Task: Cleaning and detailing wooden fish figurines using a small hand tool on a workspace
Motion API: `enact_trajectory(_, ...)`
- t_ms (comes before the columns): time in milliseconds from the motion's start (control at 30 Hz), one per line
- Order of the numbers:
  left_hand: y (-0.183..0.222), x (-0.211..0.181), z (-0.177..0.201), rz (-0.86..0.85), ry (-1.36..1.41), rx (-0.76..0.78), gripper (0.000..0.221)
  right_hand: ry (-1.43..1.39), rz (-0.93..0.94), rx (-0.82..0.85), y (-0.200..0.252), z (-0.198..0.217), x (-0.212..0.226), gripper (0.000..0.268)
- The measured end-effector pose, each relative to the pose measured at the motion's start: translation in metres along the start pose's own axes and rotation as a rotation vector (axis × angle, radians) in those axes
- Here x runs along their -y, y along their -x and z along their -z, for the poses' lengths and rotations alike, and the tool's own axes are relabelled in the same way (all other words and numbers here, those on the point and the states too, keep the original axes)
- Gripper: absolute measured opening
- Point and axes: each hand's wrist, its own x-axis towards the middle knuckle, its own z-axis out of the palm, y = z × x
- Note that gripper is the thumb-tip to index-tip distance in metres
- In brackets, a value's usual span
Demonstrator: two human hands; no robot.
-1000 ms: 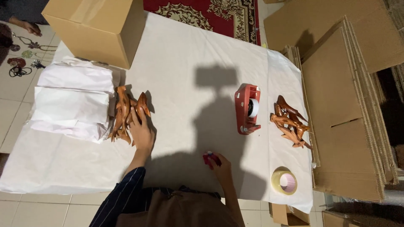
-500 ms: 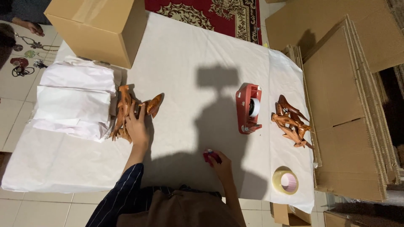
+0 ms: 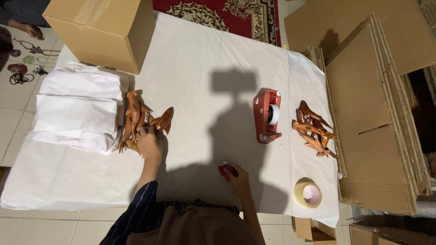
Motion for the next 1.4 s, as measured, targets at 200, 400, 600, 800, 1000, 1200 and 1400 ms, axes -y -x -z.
enact_trajectory(200,0.017,-0.006,0.027,0.050,0.168,0.198,0.044,-0.023,-0.043,0.054,0.003,-0.007,0.017,0.042)
enact_trajectory(400,0.014,0.018,0.007,0.130,0.073,0.354,0.032,0.022,-0.033,0.057,0.011,-0.003,0.040,0.039)
enact_trajectory(600,0.015,0.018,0.049,0.131,0.109,0.254,0.046,0.020,-0.043,0.076,0.006,-0.004,0.017,0.036)
enact_trajectory(800,0.018,0.005,0.080,0.136,0.166,0.094,0.060,0.009,-0.036,0.069,0.010,-0.004,0.025,0.045)
enact_trajectory(1000,-0.001,0.017,0.071,0.036,-0.071,0.250,0.040,0.035,0.072,0.045,-0.008,-0.003,-0.030,0.029)
enact_trajectory(1200,0.007,0.036,0.049,-0.002,-0.016,0.135,0.035,-0.065,0.239,-0.040,-0.007,0.016,-0.021,0.048)
enact_trajectory(1400,0.016,0.050,0.048,-0.230,-0.081,-0.108,0.049,-0.156,0.046,-0.325,-0.029,0.054,-0.033,0.022)
